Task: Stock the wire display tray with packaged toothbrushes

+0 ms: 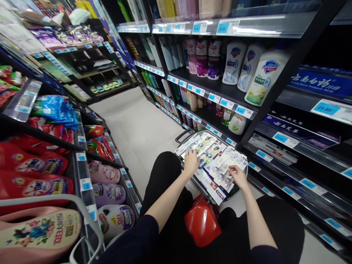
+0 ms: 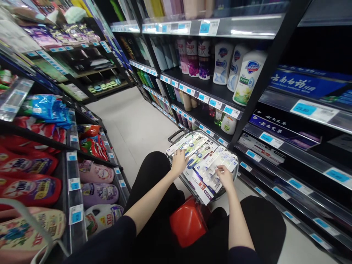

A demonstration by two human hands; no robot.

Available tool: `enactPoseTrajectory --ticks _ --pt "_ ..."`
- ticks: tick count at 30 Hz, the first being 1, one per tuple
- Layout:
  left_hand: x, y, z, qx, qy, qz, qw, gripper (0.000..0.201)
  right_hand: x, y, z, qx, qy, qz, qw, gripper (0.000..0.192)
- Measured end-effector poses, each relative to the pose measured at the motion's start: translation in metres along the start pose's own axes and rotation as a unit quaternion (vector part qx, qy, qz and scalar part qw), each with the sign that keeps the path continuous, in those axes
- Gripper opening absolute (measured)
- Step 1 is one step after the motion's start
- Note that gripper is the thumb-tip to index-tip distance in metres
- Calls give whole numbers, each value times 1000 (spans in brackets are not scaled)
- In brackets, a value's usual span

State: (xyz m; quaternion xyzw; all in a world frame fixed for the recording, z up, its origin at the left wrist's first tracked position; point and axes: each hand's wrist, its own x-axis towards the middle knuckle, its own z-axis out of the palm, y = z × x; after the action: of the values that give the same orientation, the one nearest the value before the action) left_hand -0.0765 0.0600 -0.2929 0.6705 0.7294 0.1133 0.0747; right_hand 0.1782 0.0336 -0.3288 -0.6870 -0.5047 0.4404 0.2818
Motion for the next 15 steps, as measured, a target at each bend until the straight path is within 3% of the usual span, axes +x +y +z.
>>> enactPoseTrajectory --ticks 3,6,15 --pt "23 -7 -2 48 -47 -45 997 45 0 -1 1 -6 -3 -1 1000 50" --pt "36 -15 4 60 -107 -51 991 48 -1 -2 1 -9 -4 -2 1000 50" --pt "42 -23 18 81 -122 -9 989 41 -3 -6 0 -19 -3 -2 1000 46"
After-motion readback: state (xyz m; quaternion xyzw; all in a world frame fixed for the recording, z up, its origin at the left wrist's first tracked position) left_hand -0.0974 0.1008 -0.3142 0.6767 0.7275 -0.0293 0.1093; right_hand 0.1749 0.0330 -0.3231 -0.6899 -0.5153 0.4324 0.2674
